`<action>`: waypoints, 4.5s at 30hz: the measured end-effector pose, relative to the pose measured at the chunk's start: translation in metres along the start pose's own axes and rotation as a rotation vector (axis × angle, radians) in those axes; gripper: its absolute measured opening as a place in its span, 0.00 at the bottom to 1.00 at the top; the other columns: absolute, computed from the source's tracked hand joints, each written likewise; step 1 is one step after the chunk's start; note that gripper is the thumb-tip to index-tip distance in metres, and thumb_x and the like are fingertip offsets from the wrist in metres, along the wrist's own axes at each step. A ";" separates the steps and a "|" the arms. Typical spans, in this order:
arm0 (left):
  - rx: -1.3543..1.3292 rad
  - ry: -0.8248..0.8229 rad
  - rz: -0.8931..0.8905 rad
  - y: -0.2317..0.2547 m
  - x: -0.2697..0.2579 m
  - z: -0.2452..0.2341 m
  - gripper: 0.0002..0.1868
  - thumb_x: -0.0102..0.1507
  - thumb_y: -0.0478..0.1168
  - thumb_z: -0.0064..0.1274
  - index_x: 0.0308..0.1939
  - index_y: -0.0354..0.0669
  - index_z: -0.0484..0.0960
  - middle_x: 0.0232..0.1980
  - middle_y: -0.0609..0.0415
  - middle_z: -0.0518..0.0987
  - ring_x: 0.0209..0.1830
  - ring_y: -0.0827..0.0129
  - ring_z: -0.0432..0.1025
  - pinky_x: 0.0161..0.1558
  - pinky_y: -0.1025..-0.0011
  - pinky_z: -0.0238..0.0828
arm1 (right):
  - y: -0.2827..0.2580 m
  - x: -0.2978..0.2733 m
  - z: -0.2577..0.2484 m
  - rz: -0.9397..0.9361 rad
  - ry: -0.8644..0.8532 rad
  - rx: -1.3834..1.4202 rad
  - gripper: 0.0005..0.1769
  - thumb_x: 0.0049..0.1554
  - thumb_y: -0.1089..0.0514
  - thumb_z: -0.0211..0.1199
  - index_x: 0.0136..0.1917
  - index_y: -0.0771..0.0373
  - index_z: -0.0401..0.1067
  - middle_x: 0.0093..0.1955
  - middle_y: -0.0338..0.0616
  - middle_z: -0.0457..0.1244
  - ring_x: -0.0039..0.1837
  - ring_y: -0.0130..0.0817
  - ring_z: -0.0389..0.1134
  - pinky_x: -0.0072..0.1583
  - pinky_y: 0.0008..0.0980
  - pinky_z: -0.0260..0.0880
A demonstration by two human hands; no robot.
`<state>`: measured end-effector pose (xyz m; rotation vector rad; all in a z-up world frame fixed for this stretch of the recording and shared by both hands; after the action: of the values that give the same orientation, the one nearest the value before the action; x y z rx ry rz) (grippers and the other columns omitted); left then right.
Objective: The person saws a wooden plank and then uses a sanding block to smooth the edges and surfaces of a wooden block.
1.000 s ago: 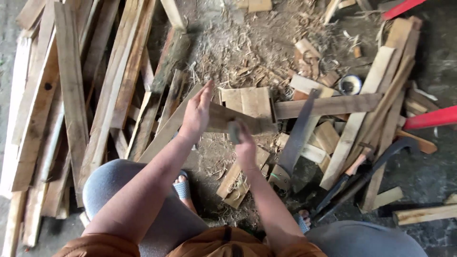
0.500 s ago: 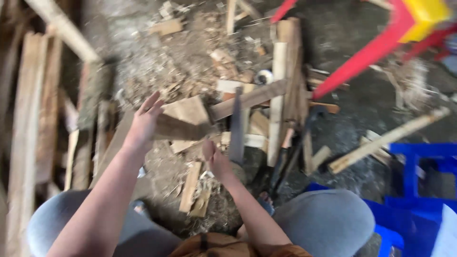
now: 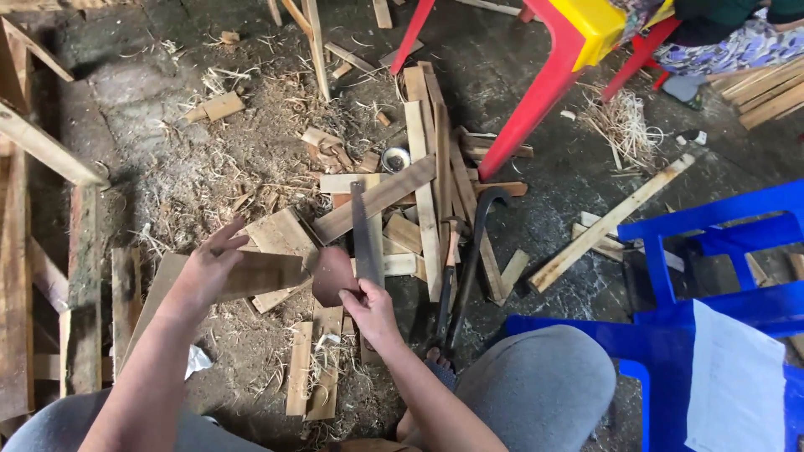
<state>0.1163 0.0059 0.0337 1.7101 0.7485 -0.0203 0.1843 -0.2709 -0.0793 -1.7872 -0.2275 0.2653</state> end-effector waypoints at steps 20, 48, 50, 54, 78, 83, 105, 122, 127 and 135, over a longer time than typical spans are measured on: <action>-0.127 0.105 -0.084 0.008 0.003 -0.030 0.27 0.70 0.36 0.39 0.75 0.57 0.64 0.70 0.54 0.72 0.72 0.63 0.62 0.77 0.53 0.50 | 0.021 0.011 0.002 0.354 0.047 1.044 0.11 0.59 0.60 0.65 0.51 0.63 0.65 0.42 0.48 0.69 0.45 0.38 0.74 0.49 0.32 0.73; -0.446 0.180 -0.035 -0.019 0.000 -0.022 0.24 0.66 0.40 0.50 0.67 0.51 0.77 0.63 0.46 0.78 0.70 0.57 0.67 0.68 0.56 0.62 | 0.013 0.055 -0.081 0.407 0.491 1.005 0.23 0.57 0.70 0.58 0.60 0.44 0.64 0.40 0.35 0.58 0.41 0.33 0.64 0.62 0.56 0.77; -0.410 0.209 -0.110 0.001 -0.019 -0.024 0.25 0.66 0.46 0.51 0.69 0.57 0.75 0.70 0.48 0.73 0.78 0.55 0.57 0.75 0.55 0.49 | 0.054 0.066 -0.069 0.437 0.447 1.000 0.22 0.55 0.70 0.62 0.56 0.45 0.67 0.39 0.38 0.62 0.38 0.36 0.67 0.57 0.57 0.79; -0.385 0.218 -0.106 0.023 -0.036 -0.037 0.24 0.68 0.46 0.47 0.69 0.55 0.76 0.71 0.45 0.72 0.79 0.56 0.56 0.76 0.55 0.46 | 0.077 0.072 -0.050 0.489 0.375 0.921 0.30 0.57 0.69 0.62 0.68 0.46 0.62 0.51 0.44 0.62 0.47 0.40 0.67 0.59 0.57 0.78; -0.446 0.284 -0.035 0.012 -0.055 -0.047 0.27 0.69 0.43 0.43 0.73 0.41 0.68 0.68 0.37 0.74 0.77 0.41 0.55 0.75 0.42 0.42 | 0.100 0.086 -0.026 0.390 0.283 0.682 0.20 0.59 0.67 0.58 0.62 0.51 0.62 0.57 0.47 0.56 0.52 0.48 0.69 0.55 0.49 0.80; -0.472 0.229 -0.027 -0.006 -0.038 -0.037 0.27 0.69 0.40 0.43 0.74 0.47 0.70 0.68 0.39 0.75 0.76 0.42 0.58 0.76 0.41 0.36 | 0.018 0.059 0.026 0.286 0.052 0.159 0.32 0.57 0.65 0.59 0.74 0.55 0.60 0.59 0.50 0.58 0.46 0.32 0.65 0.43 0.23 0.73; -0.308 0.056 -0.066 -0.016 -0.017 -0.015 0.31 0.67 0.53 0.32 0.74 0.53 0.63 0.76 0.49 0.68 0.79 0.61 0.58 0.77 0.55 0.52 | 0.059 0.047 0.114 0.178 -0.357 -0.264 0.39 0.53 0.59 0.55 0.78 0.47 0.55 0.71 0.44 0.62 0.68 0.42 0.66 0.67 0.39 0.65; -0.395 0.104 0.023 0.000 -0.015 -0.016 0.41 0.65 0.65 0.20 0.75 0.48 0.63 0.73 0.41 0.70 0.68 0.52 0.72 0.69 0.55 0.68 | -0.045 0.007 0.142 0.368 -0.226 0.191 0.17 0.50 0.54 0.61 0.51 0.63 0.76 0.37 0.41 0.65 0.44 0.33 0.62 0.52 0.31 0.61; -0.293 0.145 0.042 -0.009 -0.014 -0.010 0.43 0.64 0.68 0.19 0.75 0.52 0.63 0.75 0.43 0.67 0.77 0.53 0.62 0.74 0.50 0.57 | -0.004 0.011 0.151 0.160 -0.261 0.238 0.21 0.59 0.65 0.56 0.65 0.65 0.72 0.49 0.42 0.69 0.43 0.27 0.64 0.45 0.24 0.62; -0.362 0.204 -0.031 -0.009 -0.011 -0.030 0.41 0.64 0.66 0.20 0.76 0.55 0.63 0.74 0.47 0.69 0.79 0.59 0.58 0.77 0.56 0.51 | -0.178 -0.027 0.164 -0.649 -0.363 -0.131 0.31 0.51 0.81 0.52 0.68 0.73 0.65 0.71 0.60 0.62 0.72 0.49 0.65 0.75 0.36 0.63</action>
<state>0.0920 0.0276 0.0388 1.3669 0.8714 0.2568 0.1076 -0.0857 0.0596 -1.6832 -1.0777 0.1036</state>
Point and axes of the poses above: each hand's wrist, its own x-axis towards the middle knuckle, its own z-axis out of the palm, y = z × x, the point moved 8 cm from there along x, towards the middle knuckle
